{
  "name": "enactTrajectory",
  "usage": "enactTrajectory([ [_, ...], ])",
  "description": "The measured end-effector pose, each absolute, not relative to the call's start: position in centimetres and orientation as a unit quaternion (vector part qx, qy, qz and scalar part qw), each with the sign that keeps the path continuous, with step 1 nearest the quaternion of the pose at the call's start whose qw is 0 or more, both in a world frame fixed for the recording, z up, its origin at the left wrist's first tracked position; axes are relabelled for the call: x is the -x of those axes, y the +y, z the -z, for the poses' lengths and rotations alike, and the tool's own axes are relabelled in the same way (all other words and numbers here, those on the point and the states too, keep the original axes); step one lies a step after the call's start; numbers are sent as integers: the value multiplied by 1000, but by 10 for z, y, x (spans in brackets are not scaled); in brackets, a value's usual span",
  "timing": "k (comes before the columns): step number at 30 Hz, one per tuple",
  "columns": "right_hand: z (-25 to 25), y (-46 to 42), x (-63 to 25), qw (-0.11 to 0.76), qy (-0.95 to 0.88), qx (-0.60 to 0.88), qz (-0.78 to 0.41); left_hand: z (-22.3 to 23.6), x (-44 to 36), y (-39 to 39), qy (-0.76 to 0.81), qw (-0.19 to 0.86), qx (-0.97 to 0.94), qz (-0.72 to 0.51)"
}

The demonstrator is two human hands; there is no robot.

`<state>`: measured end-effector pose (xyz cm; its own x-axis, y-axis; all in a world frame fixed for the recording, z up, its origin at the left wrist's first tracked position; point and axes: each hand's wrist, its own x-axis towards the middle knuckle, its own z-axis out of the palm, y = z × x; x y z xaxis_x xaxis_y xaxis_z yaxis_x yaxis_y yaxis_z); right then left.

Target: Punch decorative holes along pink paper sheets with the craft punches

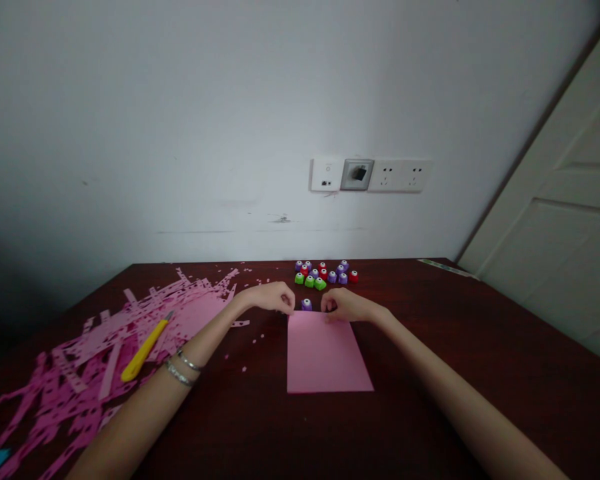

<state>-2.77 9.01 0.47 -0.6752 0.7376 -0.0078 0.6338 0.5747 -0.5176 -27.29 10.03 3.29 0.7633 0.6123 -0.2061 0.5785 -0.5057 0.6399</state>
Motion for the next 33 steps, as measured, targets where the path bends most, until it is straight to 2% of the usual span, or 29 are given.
enactTrajectory([
  [6, -7, 95, 24, 120, -856, 392, -316, -31, 275, 101, 350, 421, -837, 0],
  [11, -13, 96, 20, 124, -824, 397, -386, -29, 274, 101, 347, 426, -835, 5],
  [23, -9, 98, 14, 91, -828, 436, -339, -7, 255, 99, 439, 390, -805, -88],
  [33, -7, 99, 13, 100, -824, 446, -336, -6, 256, 100, 456, 401, -789, -93],
])
